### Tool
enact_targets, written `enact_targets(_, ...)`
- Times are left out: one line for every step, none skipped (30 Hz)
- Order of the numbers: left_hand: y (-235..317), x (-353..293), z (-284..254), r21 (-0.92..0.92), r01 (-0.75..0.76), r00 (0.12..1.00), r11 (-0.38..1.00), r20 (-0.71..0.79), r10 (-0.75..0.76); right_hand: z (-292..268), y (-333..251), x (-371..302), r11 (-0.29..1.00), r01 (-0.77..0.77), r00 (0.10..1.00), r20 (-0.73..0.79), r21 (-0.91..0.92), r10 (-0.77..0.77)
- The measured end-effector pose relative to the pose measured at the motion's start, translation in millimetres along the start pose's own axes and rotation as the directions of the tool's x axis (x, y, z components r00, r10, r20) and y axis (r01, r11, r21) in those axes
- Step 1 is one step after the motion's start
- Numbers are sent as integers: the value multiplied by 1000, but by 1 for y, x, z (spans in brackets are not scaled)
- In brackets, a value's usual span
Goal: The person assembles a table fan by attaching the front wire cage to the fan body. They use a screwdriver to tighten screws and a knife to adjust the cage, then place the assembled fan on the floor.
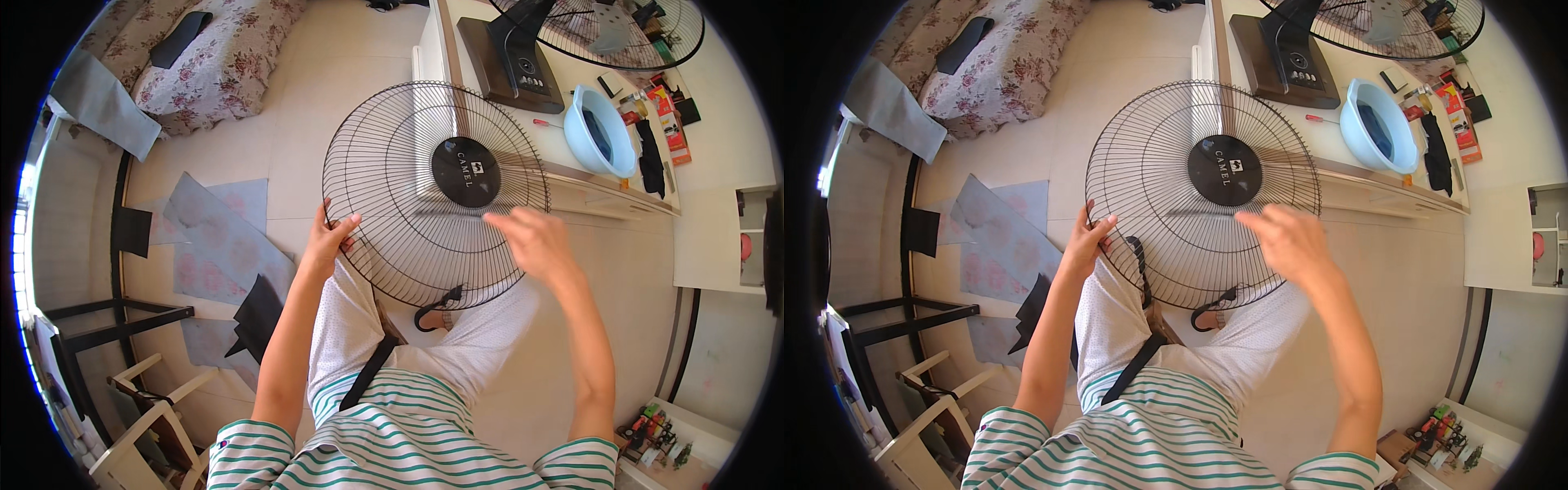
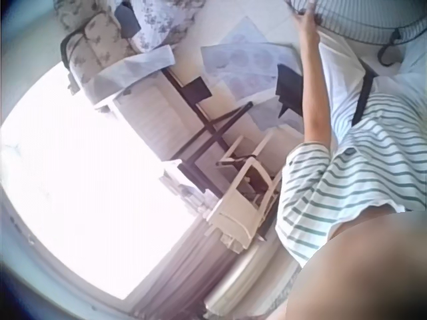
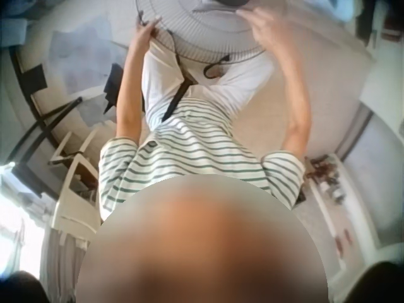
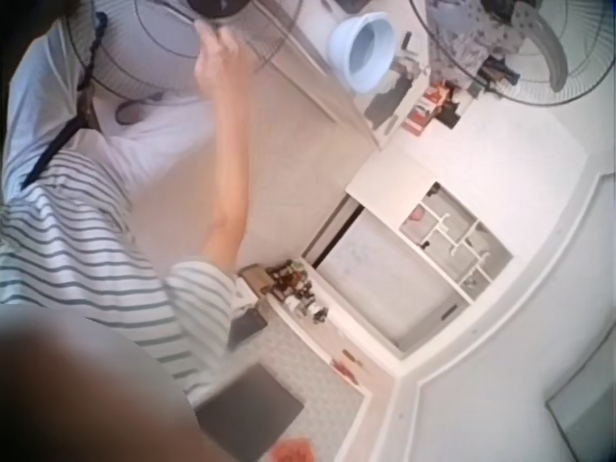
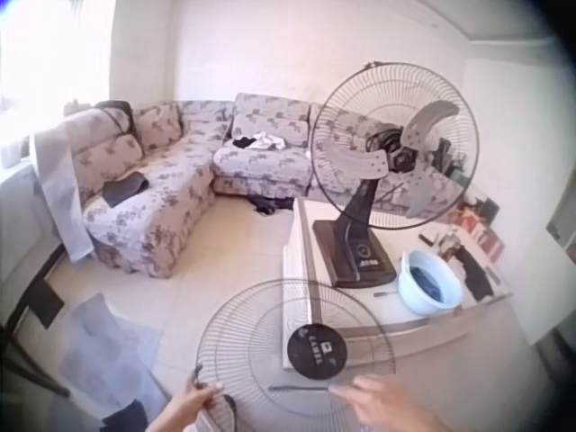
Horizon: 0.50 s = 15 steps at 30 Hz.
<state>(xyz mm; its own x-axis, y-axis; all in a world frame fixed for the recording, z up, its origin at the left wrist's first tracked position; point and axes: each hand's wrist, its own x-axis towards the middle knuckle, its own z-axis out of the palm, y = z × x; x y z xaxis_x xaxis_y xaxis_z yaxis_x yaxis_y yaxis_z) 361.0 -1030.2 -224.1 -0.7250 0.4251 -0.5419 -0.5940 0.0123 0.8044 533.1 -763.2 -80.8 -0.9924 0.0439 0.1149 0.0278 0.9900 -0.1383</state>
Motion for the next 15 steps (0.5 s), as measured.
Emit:
enact_targets(1,0,2,10,5,1000,1000,0,-5,8,-1,-2,998,54,998,17,25,-54)
enact_targets(2,-1,1,17,0,1000,1000,-4,0,16,9,-3,1000,-4,1000,30,18,3)
enact_targets(0,-1,1,3,-1,1000,1000,3,1,12,16,-2,999,-40,999,22,-2,40)
enact_targets(-2,0,0,-11,-1,1000,1000,11,1,5,22,0,997,-77,997,15,-21,77)
enact_targets(-3,0,1,-26,-2,1000,1000,19,3,-1,24,1,993,-113,994,6,-41,113)
enact_targets(-3,0,0,-14,-1,1000,1000,8,1,-4,17,0,994,-85,996,-10,-74,85)
enact_targets(-2,0,-1,-2,0,1000,1000,-3,0,-3,6,0,997,-47,999,-22,-61,45)
enact_targets(-1,0,0,10,2,1000,1000,-8,-2,-4,-4,-1,999,-13,999,-35,-52,11)
enact_targets(0,1,1,8,5,1000,1000,-2,-5,-4,-9,-1,999,21,999,-48,-43,-23)
enact_targets(0,1,2,6,8,1000,1000,3,-8,4,-5,0,998,68,998,-6,0,-68)
enact_targets(1,1,1,7,9,1000,1000,6,-9,9,3,0,1000,6,1000,-8,6,-5)
enact_targets(1,2,2,0,7,1000,1000,17,-7,10,19,-1,998,-58,998,-9,8,58)
enact_targets(0,2,2,-8,5,1000,1000,29,-5,8,32,-2,993,-122,992,-10,9,122)
enact_targets(-1,2,1,-14,3,999,1000,32,-2,2,39,-2,992,-119,991,-64,-49,116)
enact_targets(-2,2,-1,-11,4,1000,1000,20,-4,-7,34,1,988,-131,991,-43,-76,128)
